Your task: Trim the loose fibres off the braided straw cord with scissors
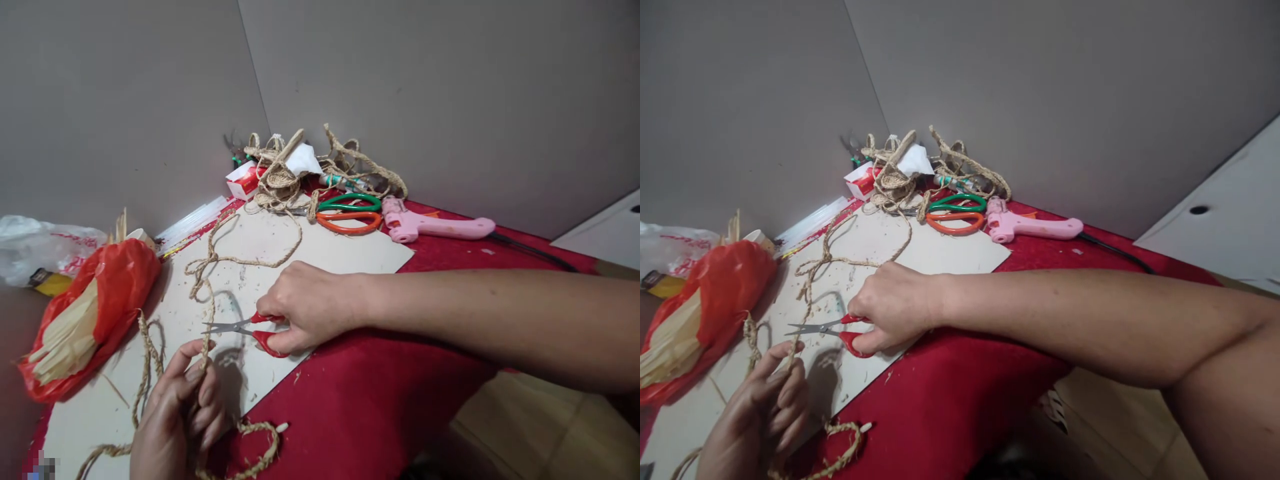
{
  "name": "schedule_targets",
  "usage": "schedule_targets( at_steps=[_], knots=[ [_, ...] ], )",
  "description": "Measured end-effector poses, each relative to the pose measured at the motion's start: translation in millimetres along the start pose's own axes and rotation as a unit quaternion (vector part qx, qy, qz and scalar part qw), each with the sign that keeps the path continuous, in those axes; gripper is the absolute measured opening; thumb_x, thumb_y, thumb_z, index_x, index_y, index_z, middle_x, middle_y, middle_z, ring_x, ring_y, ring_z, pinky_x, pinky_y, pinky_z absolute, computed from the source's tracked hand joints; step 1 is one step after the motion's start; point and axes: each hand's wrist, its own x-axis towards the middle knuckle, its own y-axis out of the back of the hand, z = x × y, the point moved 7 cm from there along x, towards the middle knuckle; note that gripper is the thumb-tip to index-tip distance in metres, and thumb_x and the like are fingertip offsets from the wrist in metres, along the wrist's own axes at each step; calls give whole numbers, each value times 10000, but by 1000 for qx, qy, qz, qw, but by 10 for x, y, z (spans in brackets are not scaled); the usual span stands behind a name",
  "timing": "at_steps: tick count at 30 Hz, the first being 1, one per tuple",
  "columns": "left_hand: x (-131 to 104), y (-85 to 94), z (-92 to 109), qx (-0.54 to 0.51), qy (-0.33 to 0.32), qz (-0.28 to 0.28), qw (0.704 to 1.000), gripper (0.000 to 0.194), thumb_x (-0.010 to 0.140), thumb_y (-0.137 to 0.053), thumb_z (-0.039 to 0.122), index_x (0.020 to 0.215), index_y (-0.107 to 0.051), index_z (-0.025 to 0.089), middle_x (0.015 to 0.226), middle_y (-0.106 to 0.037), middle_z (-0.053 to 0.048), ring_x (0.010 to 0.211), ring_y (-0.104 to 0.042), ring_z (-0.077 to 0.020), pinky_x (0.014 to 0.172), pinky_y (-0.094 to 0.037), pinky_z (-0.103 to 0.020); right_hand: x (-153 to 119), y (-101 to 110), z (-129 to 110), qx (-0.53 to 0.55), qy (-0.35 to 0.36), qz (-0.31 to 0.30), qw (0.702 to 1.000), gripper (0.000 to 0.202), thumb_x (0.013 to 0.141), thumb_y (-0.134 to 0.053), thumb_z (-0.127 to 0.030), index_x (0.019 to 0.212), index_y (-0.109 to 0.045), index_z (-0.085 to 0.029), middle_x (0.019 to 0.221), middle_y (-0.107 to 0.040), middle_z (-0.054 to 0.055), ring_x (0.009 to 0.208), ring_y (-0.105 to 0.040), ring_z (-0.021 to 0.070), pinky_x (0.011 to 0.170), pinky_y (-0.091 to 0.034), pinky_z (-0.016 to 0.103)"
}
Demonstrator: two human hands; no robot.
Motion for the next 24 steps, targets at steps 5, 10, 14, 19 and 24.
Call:
schedule_targets(
  at_steps=[5,10,14,19,24],
  knots=[
    [-5,5,38,13,-32,29,999,305,660,-778,360,881,-597,253,518,-257,108,387,-176,-35,343,-182,-120,7,-8,15,6,-6,-1,1000,300,772,-518,-421,684,-649,-166,575,-603,10,476,-389,82,509,-206,243],
    [37,93,26,11,-36,74,997,370,588,-830,348,882,-618,275,567,-410,89,405,-320,-37,376,-276,-119,14,-2,52,16,-20,0,1000,292,765,-511,-424,693,-647,-175,582,-611,9,481,-370,84,516,-204,246],
    [86,95,39,-4,-59,43,997,348,566,-843,310,834,-640,217,685,-553,34,484,-422,-52,430,-358,-142,16,4,68,8,-28,-2,1000,286,760,-511,-426,694,-647,-183,581,-620,7,476,-354,85,514,-195,247],
    [66,-7,84,24,-85,-11,996,211,719,-735,334,786,-623,169,565,-470,43,445,-319,-54,400,-293,-150,15,6,60,5,-22,-4,1000,288,760,-512,-414,690,-651,-172,575,-617,16,467,-360,84,506,-196,249],
    [53,-3,78,81,-92,-1,992,249,779,-675,384,926,-621,191,544,-545,28,402,-315,-54,378,-260,-150,8,13,35,-9,-14,0,1000,303,774,-506,-436,695,-646,-178,591,-628,14,488,-416,92,507,-211,246]
  ],
)
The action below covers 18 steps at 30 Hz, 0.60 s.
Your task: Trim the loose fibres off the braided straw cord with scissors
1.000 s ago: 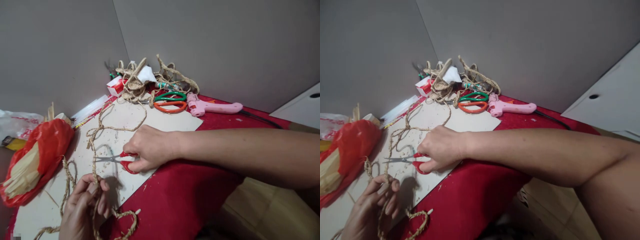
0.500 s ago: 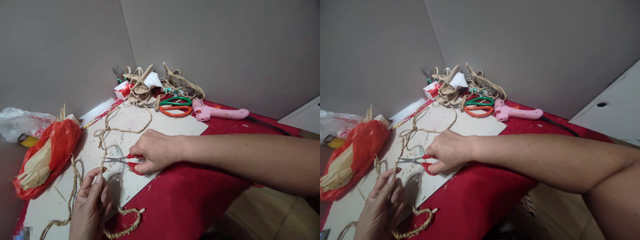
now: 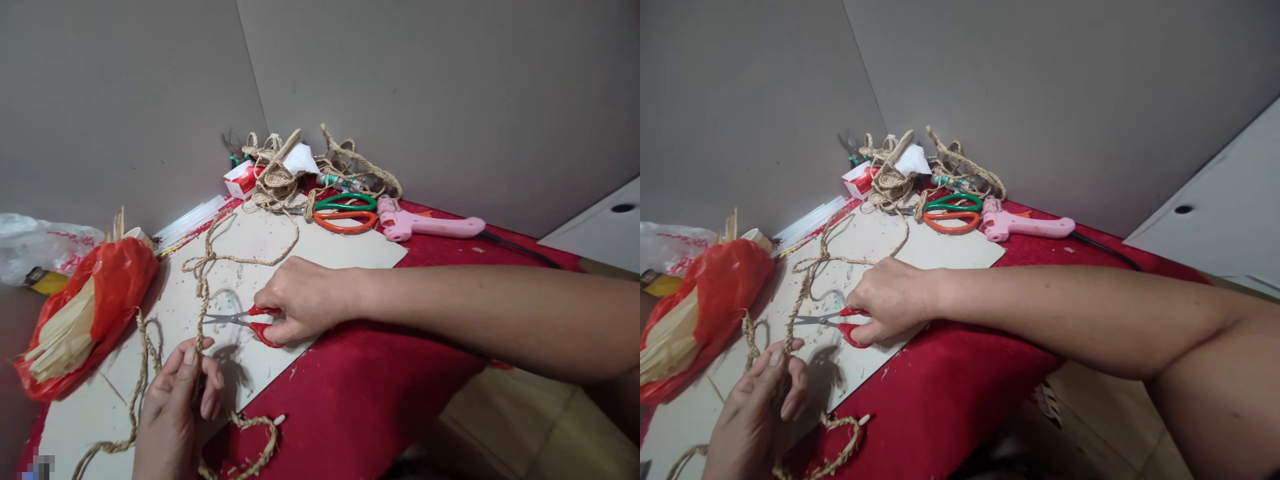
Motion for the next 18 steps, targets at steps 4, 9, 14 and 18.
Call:
schedule_targets(
  at_steps=[4,9,14,18],
  knots=[
    [31,14,-36,-18,-8,-7,1000,341,747,-711,351,1049,-604,237,564,-575,30,392,-334,-59,375,-272,-151,-3,-7,-29,-27,6,-19,999,322,793,-498,-439,733,-660,-167,634,-653,35,518,-482,104,515,-221,254],
    [-10,-3,-56,-24,25,8,999,390,687,-753,352,1040,-628,240,549,-577,30,365,-320,-55,350,-271,-155,1,7,-63,-97,20,-27,995,383,831,-456,-469,796,-662,-147,687,-683,81,569,-558,152,509,-202,267],
    [-54,-50,-21,-35,33,20,999,369,662,-768,324,994,-632,236,562,-581,36,349,-274,-32,346,-264,-146,-7,-16,-113,-134,39,-31,990,389,855,-439,-462,819,-652,-139,698,-686,93,627,-613,194,532,-264,276],
    [-41,-34,-27,-34,37,29,998,346,648,-776,328,948,-635,232,575,-603,27,347,-272,-30,343,-265,-144,-14,-28,-113,-144,38,-4,989,370,839,-467,-450,809,-655,-133,681,-681,103,634,-633,220,537,-295,294]
  ],
)
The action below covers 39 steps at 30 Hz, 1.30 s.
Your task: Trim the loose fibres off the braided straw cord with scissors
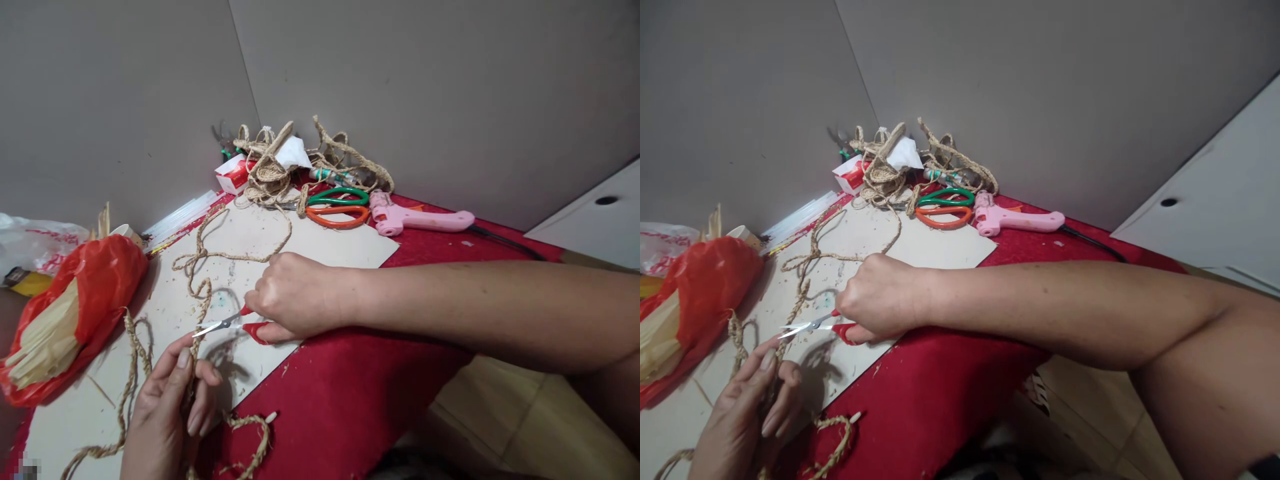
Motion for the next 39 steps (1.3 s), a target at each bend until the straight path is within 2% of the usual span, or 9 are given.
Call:
schedule_targets(
  at_steps=[3,9,13,16,21,25,29,35,39],
  knots=[
    [1,25,-16,4,6,5,1000,354,619,-796,335,921,-645,228,590,-625,14,356,-297,-33,359,-299,-154,-2,-18,1,3,-7,1,1000,366,831,-482,-451,796,-660,-133,673,-682,102,644,-645,230,537,-296,289],
    [14,31,-14,17,7,16,1000,356,592,-814,351,893,-675,223,589,-630,4,372,-331,-40,359,-275,-148,7,-38,7,31,-15,-52,998,336,849,-485,-413,792,-676,-143,662,-682,90,684,-656,222,521,-244,279],
    [51,42,-48,0,36,16,999,379,548,-840,355,871,-686,227,569,-627,-1,373,-337,-47,366,-300,-165,23,-41,28,38,-15,-80,996,274,879,-471,-335,841,-677,-158,691,-690,71,713,-658,205,530,-223,269],
    [63,90,-72,-8,54,30,998,391,545,-841,347,888,-694,228,552,-608,8,359,-310,-37,353,-281,-158,23,-54,46,52,-14,-100,994,273,892,-462,-333,854,-674,-165,711,-695,63,707,-651,186,527,-210,267],
    [45,95,-90,-39,74,31,996,501,564,-841,338,1034,-690,258,542,-571,25,358,-288,-18,362,-272,-138,12,-1,180,64,-44,-58,995,342,858,-472,-439,837,-670,-161,692,-690,65,619,-611,164,513,-187,276],
    [20,58,-73,-33,65,17,997,500,622,-809,341,1095,-670,254,502,-500,48,362,-292,-20,360,-246,-123,4,13,274,78,-80,-32,993,401,796,-478,-520,815,-669,-168,700,-694,70,586,-586,167,513,-211,275],
    [5,25,-51,-29,36,-15,999,464,683,-761,318,1126,-650,236,463,-412,72,357,-247,-30,343,-229,-134,3,0,194,80,-60,-23,995,423,786,-467,-529,851,-676,-167,734,-705,78,612,-591,171,528,-249,270],
    [-34,-21,-4,-19,3,-59,998,433,700,-744,281,1115,-637,220,499,-454,67,356,-253,-32,339,-252,-144,-4,-6,140,72,-62,-17,995,413,792,-464,-520,800,-683,-169,711,-703,76,625,-602,174,515,-223,266],
    [-5,-7,-10,-20,-1,-83,996,453,737,-716,291,1174,-614,229,487,-425,75,356,-237,-33,341,-252,-146,8,-3,143,82,-50,-15,995,379,798,-481,-488,798,-701,-179,702,-703,67,607,-578,156,507,-190,272]
  ],
)
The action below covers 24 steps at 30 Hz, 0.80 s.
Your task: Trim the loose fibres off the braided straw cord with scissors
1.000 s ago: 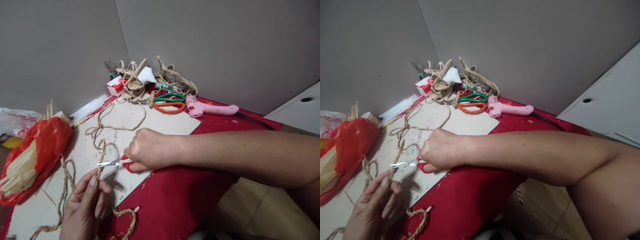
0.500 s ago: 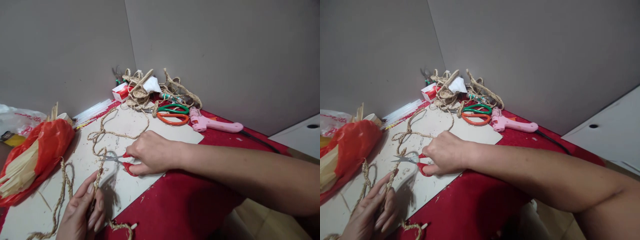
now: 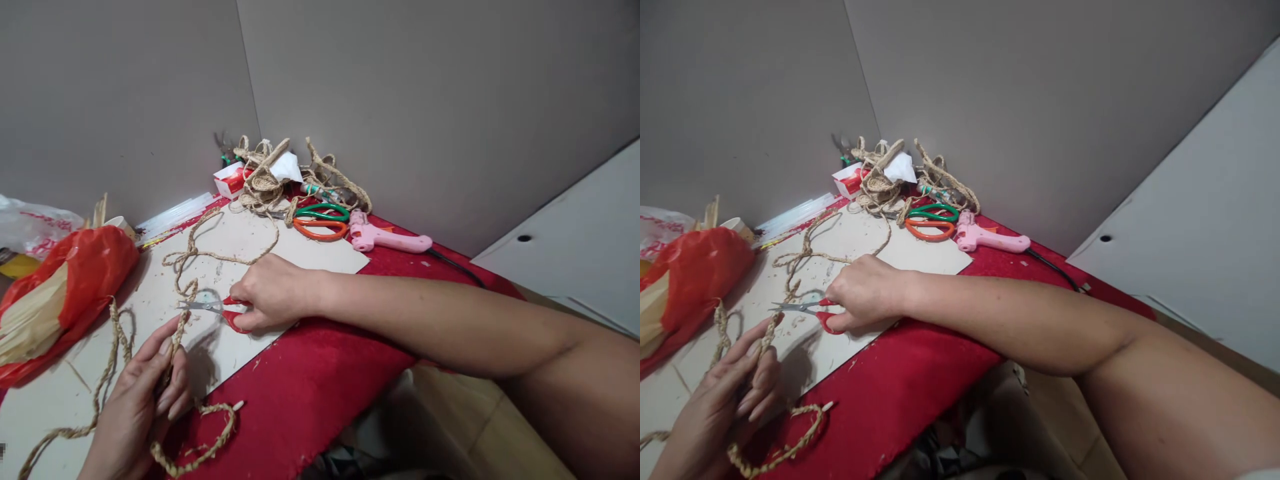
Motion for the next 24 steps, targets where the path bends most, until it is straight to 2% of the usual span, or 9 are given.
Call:
schedule_targets(
  at_steps=[3,6,13,16,19,24],
  knots=[
    [26,9,-22,-3,14,-20,1000,457,736,-723,274,1178,-613,237,477,-420,77,359,-233,-34,343,-256,-149,11,-7,14,16,1,-16,1000,327,821,-477,-421,812,-708,-190,714,-704,52,587,-543,131,517,-192,271],
    [29,11,-9,-14,16,-10,1000,437,741,-722,272,1163,-616,231,478,-411,79,362,-222,-27,349,-223,-138,15,4,54,25,-12,-29,999,298,834,-473,-382,802,-703,-196,715,-701,40,568,-511,114,524,-196,266],
    [4,-11,13,-12,16,19,1000,417,738,-727,293,1130,-609,210,502,-465,63,365,-255,-22,369,-221,-135,-1,64,98,22,-37,-11,999,374,781,-502,-493,771,-688,-169,670,-681,49,561,-521,127,510,-188,264],
    [-8,-28,7,-12,17,11,1000,400,751,-713,294,1128,-607,211,509,-468,61,360,-257,-24,364,-221,-139,0,19,56,32,-23,-24,999,367,778,-510,-489,779,-692,-171,679,-686,52,562,-525,129,512,-197,264],
    [-7,-47,21,-11,13,-4,1000,362,772,-693,296,1113,-609,205,509,-464,66,352,-233,-17,357,-217,-136,11,-26,28,39,-16,-40,998,309,824,-489,-405,797,-701,-182,710,-698,47,569,-522,117,520,-201,262],
    [34,-39,62,-11,-8,-46,999,301,787,-674,289,1071,-613,211,557,-523,46,346,-233,-19,330,-253,-140,22,-14,17,27,-22,-32,999,303,847,-483,-385,802,-701,-179,721,-702,47,565,-516,110,520,-187,261]
  ],
)
